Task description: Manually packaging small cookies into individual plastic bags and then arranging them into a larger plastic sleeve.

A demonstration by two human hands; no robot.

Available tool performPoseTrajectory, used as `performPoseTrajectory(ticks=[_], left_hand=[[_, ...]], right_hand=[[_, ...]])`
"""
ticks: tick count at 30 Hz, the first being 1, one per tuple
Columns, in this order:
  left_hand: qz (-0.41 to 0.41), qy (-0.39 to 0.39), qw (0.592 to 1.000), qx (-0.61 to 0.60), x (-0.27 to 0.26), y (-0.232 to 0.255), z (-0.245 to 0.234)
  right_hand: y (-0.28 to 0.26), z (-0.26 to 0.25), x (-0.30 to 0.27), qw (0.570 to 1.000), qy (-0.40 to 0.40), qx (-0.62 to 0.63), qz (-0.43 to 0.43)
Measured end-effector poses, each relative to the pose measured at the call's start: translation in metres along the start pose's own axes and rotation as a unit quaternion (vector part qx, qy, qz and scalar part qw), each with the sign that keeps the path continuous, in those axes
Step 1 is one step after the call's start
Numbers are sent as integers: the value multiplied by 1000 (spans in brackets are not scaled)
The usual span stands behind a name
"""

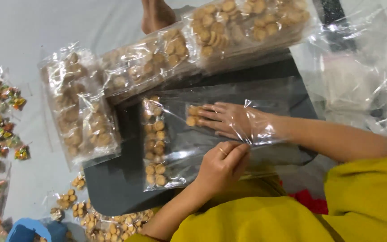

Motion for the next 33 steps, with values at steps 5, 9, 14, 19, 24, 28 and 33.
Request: performPoseTrajectory(ticks=[5, 9, 14, 19, 24, 28, 33], left_hand=[[21, 18, 1000, -15, 16, 7, -14], [24, 36, 998, -42, 20, 6, -20], [81, 40, 996, -16, 7, 13, -30], [92, -354, 874, -321, -46, 45, 36], [165, -480, 751, -424, -132, 72, 252], [151, -504, 649, -549, -129, 72, 301], [77, -528, 553, -640, -113, 71, 302]], right_hand=[[5, -3, 60, 999, -34, 17, -11], [17, -1, 78, 997, -28, -60, -35], [13, -8, 50, 997, -71, 9, -34], [25, -22, -46, 995, -83, 42, 45], [20, -41, -143, 973, -43, -22, 224], [4, -58, -168, 931, 72, 35, 355], [4, -55, -163, 927, 96, 24, 362]])
Point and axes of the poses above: each hand's wrist, its own x-axis towards the middle knuckle, its own z-axis out of the palm, y = z × x, the point moved 5 cm from there along x, towards the middle knuckle, and after that the axes turned 5 degrees about -y, right-handed, at the moved point
